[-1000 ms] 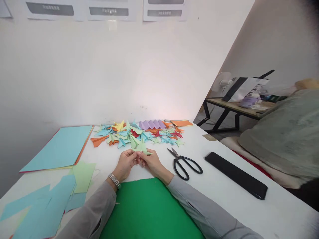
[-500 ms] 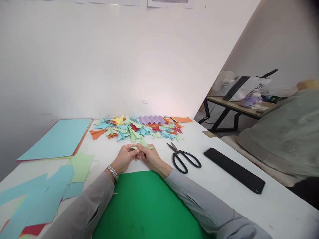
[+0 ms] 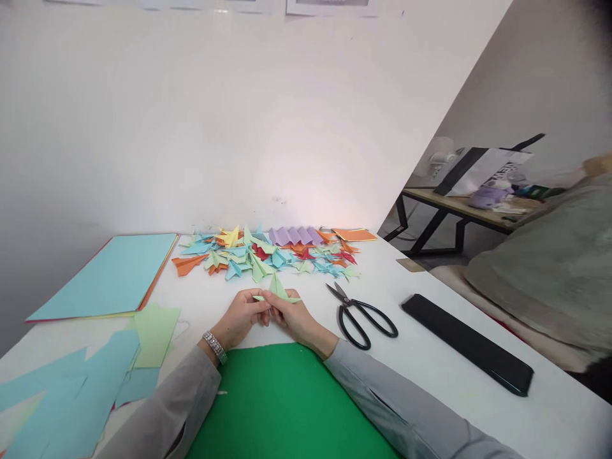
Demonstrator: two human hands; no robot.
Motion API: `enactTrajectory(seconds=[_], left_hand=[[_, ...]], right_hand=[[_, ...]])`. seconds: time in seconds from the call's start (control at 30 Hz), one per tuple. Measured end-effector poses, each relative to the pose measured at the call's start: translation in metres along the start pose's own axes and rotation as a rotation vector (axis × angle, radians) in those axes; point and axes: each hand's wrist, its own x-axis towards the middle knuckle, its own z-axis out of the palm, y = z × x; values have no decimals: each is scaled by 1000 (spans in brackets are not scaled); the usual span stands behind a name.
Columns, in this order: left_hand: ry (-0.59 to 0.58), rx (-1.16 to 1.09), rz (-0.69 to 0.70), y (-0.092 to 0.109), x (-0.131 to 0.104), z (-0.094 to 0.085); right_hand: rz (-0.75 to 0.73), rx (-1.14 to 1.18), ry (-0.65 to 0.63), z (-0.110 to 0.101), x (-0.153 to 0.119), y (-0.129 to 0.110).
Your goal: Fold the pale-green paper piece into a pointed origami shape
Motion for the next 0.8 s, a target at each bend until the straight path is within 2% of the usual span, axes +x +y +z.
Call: enactTrajectory(seconds=[0.23, 0.37, 0.67, 0.8], left_hand=[[18, 62, 20, -2, 2, 0], [22, 9, 4, -5, 3, -1], [246, -197, 26, -5, 6, -1], [209, -124, 55, -4, 5, 3]], right_hand=[[49, 22, 48, -1, 0, -3], [29, -10, 49, -1, -1, -1], [72, 74, 157, -3, 1, -2], [56, 18, 128, -2, 1, 1]])
